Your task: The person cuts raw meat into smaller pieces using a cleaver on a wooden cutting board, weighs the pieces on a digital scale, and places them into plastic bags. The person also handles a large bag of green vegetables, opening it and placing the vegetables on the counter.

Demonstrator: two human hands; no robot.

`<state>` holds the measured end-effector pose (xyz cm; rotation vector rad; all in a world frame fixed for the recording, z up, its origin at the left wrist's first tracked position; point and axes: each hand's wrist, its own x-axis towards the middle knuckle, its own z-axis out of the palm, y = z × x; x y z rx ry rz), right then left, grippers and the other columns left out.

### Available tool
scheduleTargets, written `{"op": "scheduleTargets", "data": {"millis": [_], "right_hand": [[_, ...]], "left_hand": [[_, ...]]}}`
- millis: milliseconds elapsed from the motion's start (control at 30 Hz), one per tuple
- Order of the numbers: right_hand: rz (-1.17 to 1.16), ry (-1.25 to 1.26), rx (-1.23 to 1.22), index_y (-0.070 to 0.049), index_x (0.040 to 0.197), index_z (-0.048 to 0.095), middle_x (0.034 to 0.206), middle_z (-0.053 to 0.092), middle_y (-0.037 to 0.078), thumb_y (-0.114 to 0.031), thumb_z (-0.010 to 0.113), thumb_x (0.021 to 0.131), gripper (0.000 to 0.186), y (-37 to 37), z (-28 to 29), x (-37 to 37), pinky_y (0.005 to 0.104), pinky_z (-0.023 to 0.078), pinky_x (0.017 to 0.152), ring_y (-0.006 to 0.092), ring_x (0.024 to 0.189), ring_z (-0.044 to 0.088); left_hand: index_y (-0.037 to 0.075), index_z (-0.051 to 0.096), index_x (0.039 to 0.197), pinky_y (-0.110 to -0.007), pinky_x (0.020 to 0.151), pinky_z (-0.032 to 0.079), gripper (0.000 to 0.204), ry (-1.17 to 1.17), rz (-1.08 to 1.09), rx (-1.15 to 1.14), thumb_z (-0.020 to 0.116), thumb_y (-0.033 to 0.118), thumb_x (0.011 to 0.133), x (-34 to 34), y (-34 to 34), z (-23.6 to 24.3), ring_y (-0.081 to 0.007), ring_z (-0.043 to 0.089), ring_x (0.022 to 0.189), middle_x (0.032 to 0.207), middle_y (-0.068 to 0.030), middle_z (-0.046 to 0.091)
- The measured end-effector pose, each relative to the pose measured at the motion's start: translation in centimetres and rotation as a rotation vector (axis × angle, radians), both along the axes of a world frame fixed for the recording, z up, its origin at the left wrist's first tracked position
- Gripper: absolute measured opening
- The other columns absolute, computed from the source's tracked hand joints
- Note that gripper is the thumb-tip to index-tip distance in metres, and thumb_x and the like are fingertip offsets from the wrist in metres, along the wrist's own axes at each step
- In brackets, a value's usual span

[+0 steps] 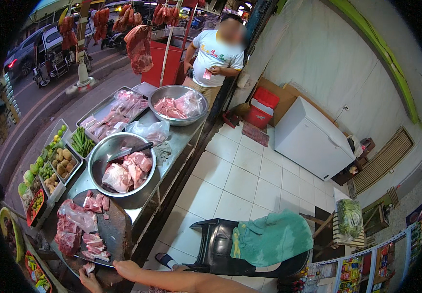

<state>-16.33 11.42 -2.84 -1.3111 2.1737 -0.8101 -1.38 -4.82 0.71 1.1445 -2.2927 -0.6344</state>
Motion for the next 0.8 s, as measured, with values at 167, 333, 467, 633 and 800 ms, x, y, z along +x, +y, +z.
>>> {"op": "scheduleTargets", "data": {"millis": [167,333,467,633,800], "right_hand": [[0.000,-0.084,0.023,0.005,0.092,0.051,0.072,0.065,0.023,-0.008,0.052,0.085,0.014,0.5,2.5,-0.4,0.0514,0.052,0.056,0.0404,0.068,0.067],[0.005,-0.079,0.036,0.005,0.091,0.051,0.071,0.064,0.023,-0.008,0.051,0.086,0.013,0.6,2.5,-0.3,0.0516,0.052,0.056,0.0414,0.068,0.067],[0.009,-0.047,0.000,0.004,0.091,0.051,0.069,0.063,0.022,-0.010,0.049,0.088,0.015,0.1,0.4,-0.1,0.0523,0.050,0.055,0.0415,0.066,0.066],[-0.033,-0.194,-0.176,0.003,0.092,0.052,0.069,0.063,0.021,-0.013,0.050,0.088,0.016,0.3,0.0,0.3,0.0507,0.051,0.055,0.0406,0.065,0.065],[0.018,0.028,0.028,-0.003,0.086,0.056,0.073,0.064,0.021,-0.019,0.057,0.082,0.016,1.2,2.6,-0.4,0.0527,0.052,0.060,0.0398,0.070,0.066]], "left_hand": [[-0.006,0.061,0.112,-0.048,0.085,0.048,0.041,-0.005,-0.042,0.018,0.064,0.024,0.083,-0.2,0.0,1.2,-0.0453,0.062,0.094,0.100,-0.0275,0.065],[-0.009,0.060,0.111,-0.048,0.086,0.047,0.044,0.029,-0.041,0.060,0.063,0.025,0.084,0.0,-0.1,1.1,-0.0453,0.061,0.093,0.100,-0.0286,0.065],[-0.010,0.059,0.110,-0.048,0.086,0.047,0.043,0.048,-0.079,0.006,0.062,0.025,0.084,0.5,-0.5,-0.1,-0.0457,0.061,0.092,0.098,-0.0289,0.065],[-0.007,0.061,0.106,-0.046,0.084,0.048,0.035,-0.016,-0.046,0.004,0.065,0.018,0.082,0.8,-1.0,-0.9,-0.0410,0.061,0.091,0.096,-0.0249,0.065],[0.003,0.068,0.094,-0.040,0.081,0.049,0.020,0.198,0.060,0.243,0.068,0.004,0.075,-0.6,-0.8,-1.3,-0.0287,0.066,0.085,0.094,-0.0173,0.069]]}}
